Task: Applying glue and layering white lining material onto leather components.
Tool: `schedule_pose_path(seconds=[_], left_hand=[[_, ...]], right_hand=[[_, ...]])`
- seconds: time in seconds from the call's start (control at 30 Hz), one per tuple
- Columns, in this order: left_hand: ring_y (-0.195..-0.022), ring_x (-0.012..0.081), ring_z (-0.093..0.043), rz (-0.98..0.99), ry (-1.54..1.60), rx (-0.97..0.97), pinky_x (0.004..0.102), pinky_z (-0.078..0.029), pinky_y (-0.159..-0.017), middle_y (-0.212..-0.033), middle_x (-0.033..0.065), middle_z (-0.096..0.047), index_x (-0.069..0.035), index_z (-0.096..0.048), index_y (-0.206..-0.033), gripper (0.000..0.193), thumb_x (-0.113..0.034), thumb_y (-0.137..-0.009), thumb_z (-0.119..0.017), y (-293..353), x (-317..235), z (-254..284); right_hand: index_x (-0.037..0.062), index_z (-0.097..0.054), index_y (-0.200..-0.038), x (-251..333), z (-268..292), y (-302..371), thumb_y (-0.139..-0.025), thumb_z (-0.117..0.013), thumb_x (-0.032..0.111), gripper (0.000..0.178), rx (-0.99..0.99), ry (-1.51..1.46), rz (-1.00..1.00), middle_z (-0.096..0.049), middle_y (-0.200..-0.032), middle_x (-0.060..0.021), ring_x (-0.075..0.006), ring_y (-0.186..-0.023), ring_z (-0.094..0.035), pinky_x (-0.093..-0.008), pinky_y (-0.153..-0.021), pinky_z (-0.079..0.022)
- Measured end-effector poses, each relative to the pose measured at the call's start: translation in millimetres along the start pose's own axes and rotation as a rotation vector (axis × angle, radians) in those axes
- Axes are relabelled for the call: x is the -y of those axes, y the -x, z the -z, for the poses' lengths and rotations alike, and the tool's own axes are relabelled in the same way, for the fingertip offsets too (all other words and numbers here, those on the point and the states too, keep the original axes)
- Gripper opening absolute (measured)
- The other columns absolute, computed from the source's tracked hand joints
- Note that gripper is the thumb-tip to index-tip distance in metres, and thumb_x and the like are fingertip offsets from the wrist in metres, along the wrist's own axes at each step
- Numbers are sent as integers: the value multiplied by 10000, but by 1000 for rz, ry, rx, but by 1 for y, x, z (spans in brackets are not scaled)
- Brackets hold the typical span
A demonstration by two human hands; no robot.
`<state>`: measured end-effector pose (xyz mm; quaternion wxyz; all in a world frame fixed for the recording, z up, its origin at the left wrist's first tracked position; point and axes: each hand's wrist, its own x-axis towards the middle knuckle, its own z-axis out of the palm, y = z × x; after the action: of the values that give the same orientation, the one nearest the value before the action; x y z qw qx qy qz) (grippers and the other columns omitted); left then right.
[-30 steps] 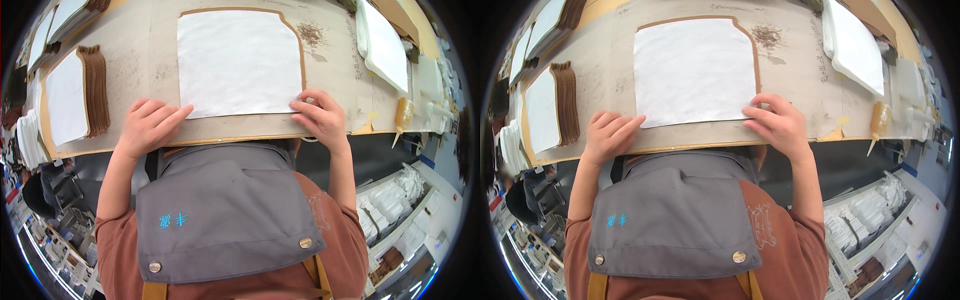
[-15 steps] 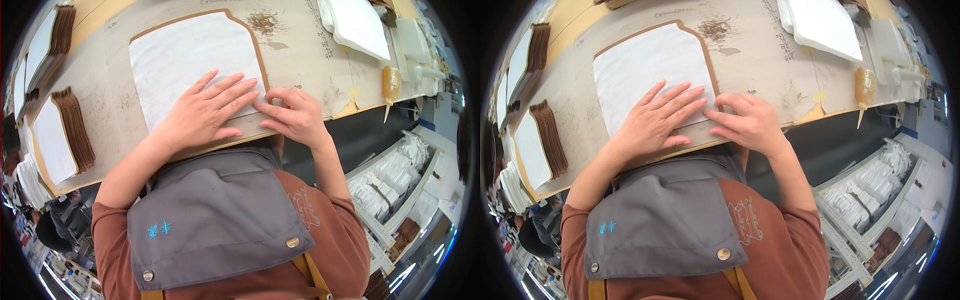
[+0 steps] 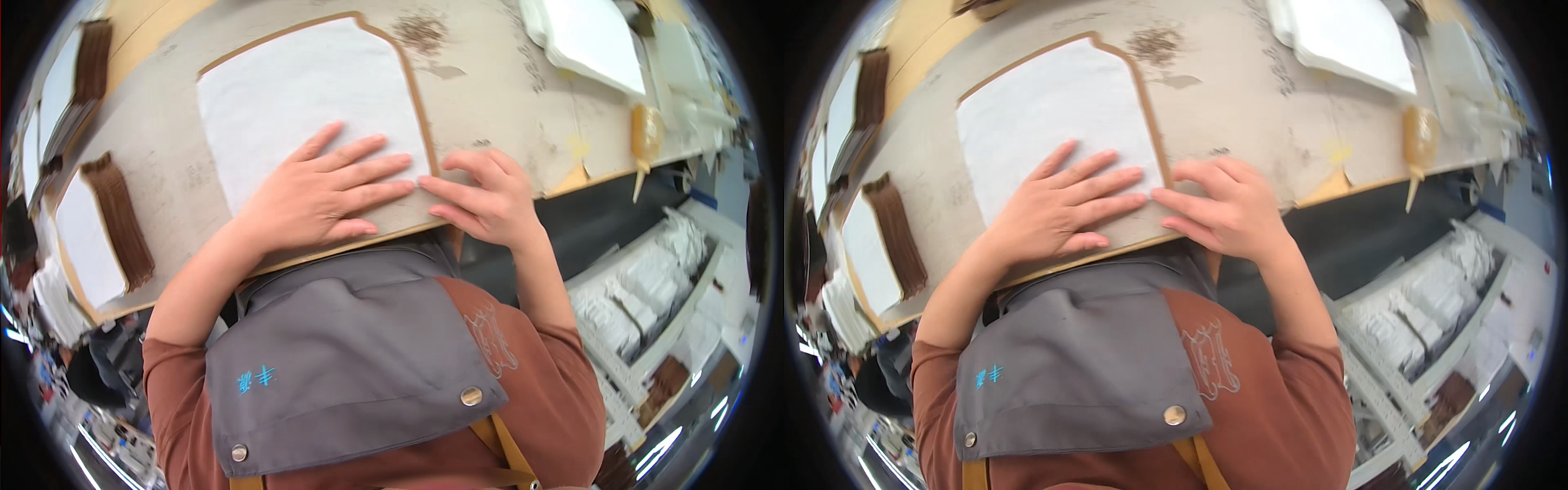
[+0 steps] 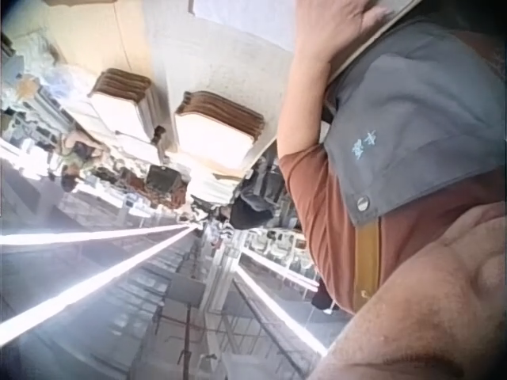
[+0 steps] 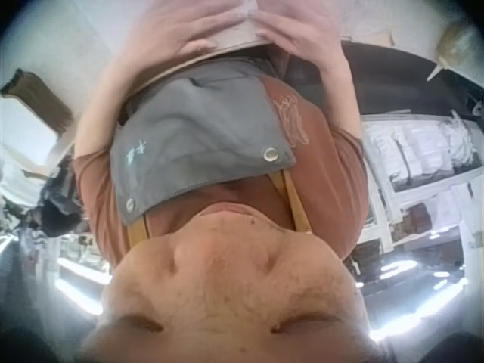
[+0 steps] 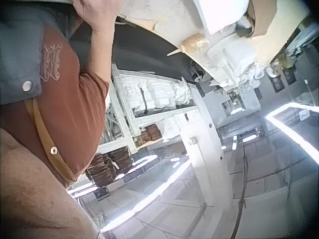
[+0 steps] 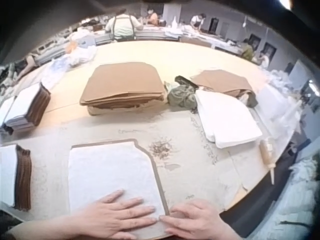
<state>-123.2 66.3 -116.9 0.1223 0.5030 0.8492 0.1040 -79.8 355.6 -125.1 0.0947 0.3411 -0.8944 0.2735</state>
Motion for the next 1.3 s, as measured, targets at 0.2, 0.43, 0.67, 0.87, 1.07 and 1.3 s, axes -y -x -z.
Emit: schedule_pose_path(seconds=[0.2, 0.43, 0.67, 0.87, 1.07, 1.3], left_hand=[[-1504, 264, -305, 356, 41, -209, 514, -156, -1235, -1640, 42, -320, -220, -363, -1574, 729, -638, -979, -416, 13, -8, -8], [-1546, 301, -194, 877, -159, -332, 507, -128, -1241, -1673, 120, -217, -90, -224, -1606, 800, -541, -998, -483, 49, 51, -16], [-1549, 305, -179, 688, -139, -362, 514, -129, -1243, -1668, 134, -224, -58, -218, -1601, 779, -478, -1008, -500, 11, 54, 3], [-1530, 247, -243, 185, -10, -217, 480, -167, -1251, -1662, 52, -265, -146, -274, -1598, 788, -529, -963, -540, -43, 38, 13], [-1527, 258, -249, 299, -119, -214, 476, -162, -1253, -1655, 70, -277, -136, -272, -1596, 762, -517, -981, -509, -47, 91, 17], [-1528, 273, -247, -63, -33, -37, 479, -164, -1252, -1647, 104, -291, -108, -276, -1594, 760, -535, -998, -480, -48, 67, 22]], right_hand=[[206, -777, -1098, 4, 6, 5, -765, -799, 324, 353, 49, 49, -52, -648, -1069, 1, -192, -798, -573, -332, -698, -489], [203, -783, -1084, 3, 5, 0, -745, -809, 315, 358, 30, 33, -22, -649, -1058, 11, -181, -730, -525, -311, -647, -451], [197, -783, -1050, 4, 5, -4, -740, -807, 318, 333, 23, 7, -40, -660, -1043, 21, -170, -736, -555, -305, -661, -463], [208, -772, -1054, 3, 7, -3, -756, -797, 328, 322, 31, -2, -49, -660, -1041, 38, -157, -762, -574, -299, -672, -470], [210, -763, -1054, 2, 9, -3, -785, -783, 327, 294, 50, -15, -69, -658, -1036, 60, -153, -782, -579, -303, -671, -466], [183, -780, -1059, -2, 3, -1, -759, -804, 306, 325, 18, -32, -21, -667, -1031, 20, -156, -698, -535, -293, -626, -452]])
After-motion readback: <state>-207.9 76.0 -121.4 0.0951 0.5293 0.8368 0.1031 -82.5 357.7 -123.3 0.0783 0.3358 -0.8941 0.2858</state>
